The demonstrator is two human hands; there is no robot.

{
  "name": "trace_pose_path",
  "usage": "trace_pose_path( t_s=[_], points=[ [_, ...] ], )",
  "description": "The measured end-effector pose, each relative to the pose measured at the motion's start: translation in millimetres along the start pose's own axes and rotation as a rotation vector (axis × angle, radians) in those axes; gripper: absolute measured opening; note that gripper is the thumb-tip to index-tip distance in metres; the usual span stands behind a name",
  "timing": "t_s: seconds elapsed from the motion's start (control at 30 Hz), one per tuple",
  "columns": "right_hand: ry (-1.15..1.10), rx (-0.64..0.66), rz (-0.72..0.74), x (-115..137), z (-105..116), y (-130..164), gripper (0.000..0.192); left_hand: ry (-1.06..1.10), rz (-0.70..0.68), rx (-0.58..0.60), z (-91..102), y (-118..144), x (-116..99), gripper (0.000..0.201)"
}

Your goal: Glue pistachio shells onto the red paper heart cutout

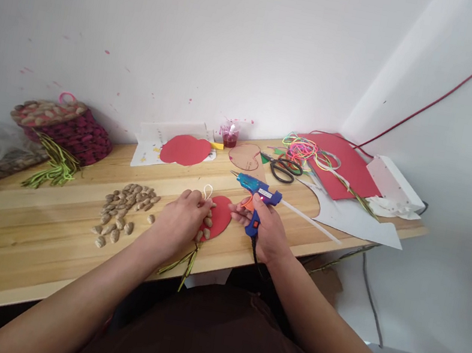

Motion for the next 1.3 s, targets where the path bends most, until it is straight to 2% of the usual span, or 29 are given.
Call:
trace_pose_path(
  t_s=[0.33,0.5,0.57,0.7,0.77,0.93,1.03,1.13,1.3],
  points=[
    [-0.014,-0.006,-0.028,-0.7,-0.6,-1.6,0.037,-0.040,0.003,-0.011,-2.1,-4.6,1.0,0.030],
    [-0.023,0.007,-0.021,-0.2,-0.7,-1.8,0.037,-0.023,-0.024,-0.079,-6.3,-1.3,4.0,0.032],
    [-0.028,0.007,-0.020,-0.5,-0.3,-1.6,0.037,0.048,-0.053,-0.140,-9.0,1.9,10.3,0.036],
    [-0.033,0.014,-0.020,-0.8,0.1,-1.3,0.038,0.309,-0.135,-0.364,-5.9,17.3,27.5,0.058],
    [-0.032,0.015,-0.018,-0.7,0.3,-1.3,0.038,0.393,-0.154,-0.445,-3.7,29.2,34.6,0.060],
    [-0.041,0.014,-0.004,-0.7,0.4,-2.0,0.037,0.487,-0.149,-0.541,-4.9,60.1,42.2,0.043],
    [-0.043,0.025,0.003,-1.3,-1.0,-2.4,0.037,0.514,-0.162,-0.563,-6.2,69.1,41.9,0.034],
    [-0.020,0.013,-0.004,-2.2,-1.7,-2.6,0.039,0.543,-0.193,-0.564,-0.7,65.5,40.1,0.023],
    [0.011,-0.017,-0.002,-1.3,-2.2,-2.1,0.039,0.556,-0.201,-0.511,12.6,41.6,42.9,0.017]
  ],
)
Point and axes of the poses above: each hand's wrist, its own y-axis away from the middle knuckle, its own z-axis out of the back of the hand, x = y × z, the point moved 6 cm from there along -y, towards the middle knuckle, and after that the axes turned 13 degrees about y, right-handed, at the moved point
